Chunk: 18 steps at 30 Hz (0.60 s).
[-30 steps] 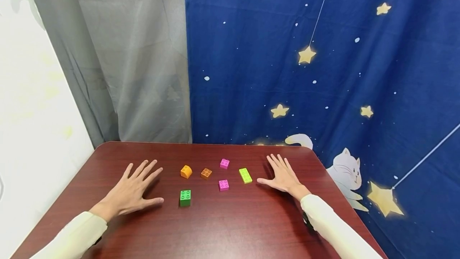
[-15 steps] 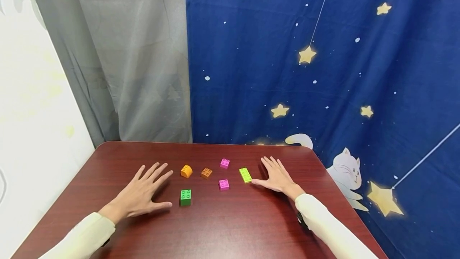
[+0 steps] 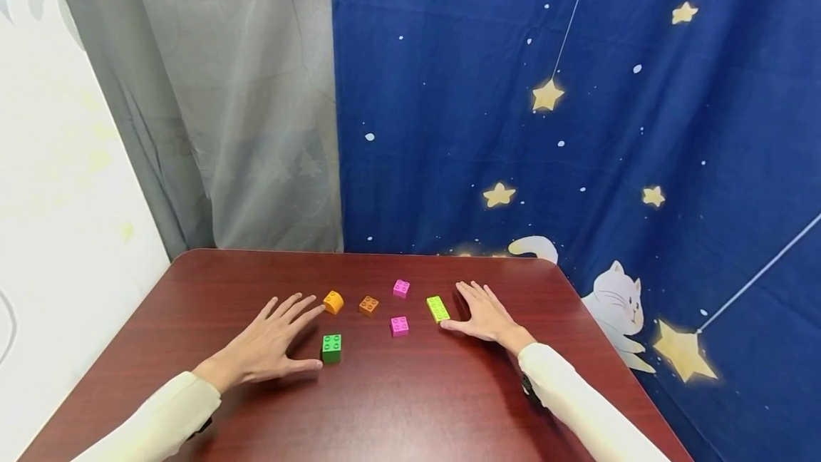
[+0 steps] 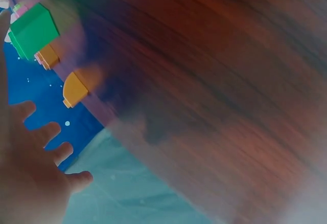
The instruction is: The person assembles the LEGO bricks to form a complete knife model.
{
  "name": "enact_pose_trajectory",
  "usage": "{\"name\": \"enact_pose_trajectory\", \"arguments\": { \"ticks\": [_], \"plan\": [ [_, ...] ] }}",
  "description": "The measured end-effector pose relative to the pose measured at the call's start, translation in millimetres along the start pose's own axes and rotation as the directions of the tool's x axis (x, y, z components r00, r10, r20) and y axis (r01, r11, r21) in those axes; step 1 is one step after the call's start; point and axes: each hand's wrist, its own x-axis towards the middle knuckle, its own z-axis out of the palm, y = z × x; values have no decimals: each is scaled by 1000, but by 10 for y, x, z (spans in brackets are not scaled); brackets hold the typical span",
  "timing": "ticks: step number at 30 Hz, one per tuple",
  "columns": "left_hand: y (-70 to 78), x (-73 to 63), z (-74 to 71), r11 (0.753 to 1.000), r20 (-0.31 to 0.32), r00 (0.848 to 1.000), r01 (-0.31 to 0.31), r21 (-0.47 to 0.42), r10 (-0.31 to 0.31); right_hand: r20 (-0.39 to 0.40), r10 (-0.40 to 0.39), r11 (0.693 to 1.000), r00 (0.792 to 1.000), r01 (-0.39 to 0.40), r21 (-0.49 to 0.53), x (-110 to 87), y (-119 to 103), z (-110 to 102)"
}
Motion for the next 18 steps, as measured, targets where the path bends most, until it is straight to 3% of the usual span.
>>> {"name": "enact_pose_trajectory", "arguments": {
  "ticks": [6, 14, 18],
  "plan": [
    [53, 41, 26, 995, 22, 1000, 17, -95, -15, -4, -13, 1000, 1000, 13, 18, 44, -66, 53],
    [112, 104, 58, 980, -18, 999, -32, -195, 29, 14, -4, 998, 1000, 3, 65, 49, -176, 67],
    [128, 116, 86, 971, 7, 1000, -13, -240, 15, 2, -1, 997, 1000, 1, 80, 59, -199, 98]
  ]
}}
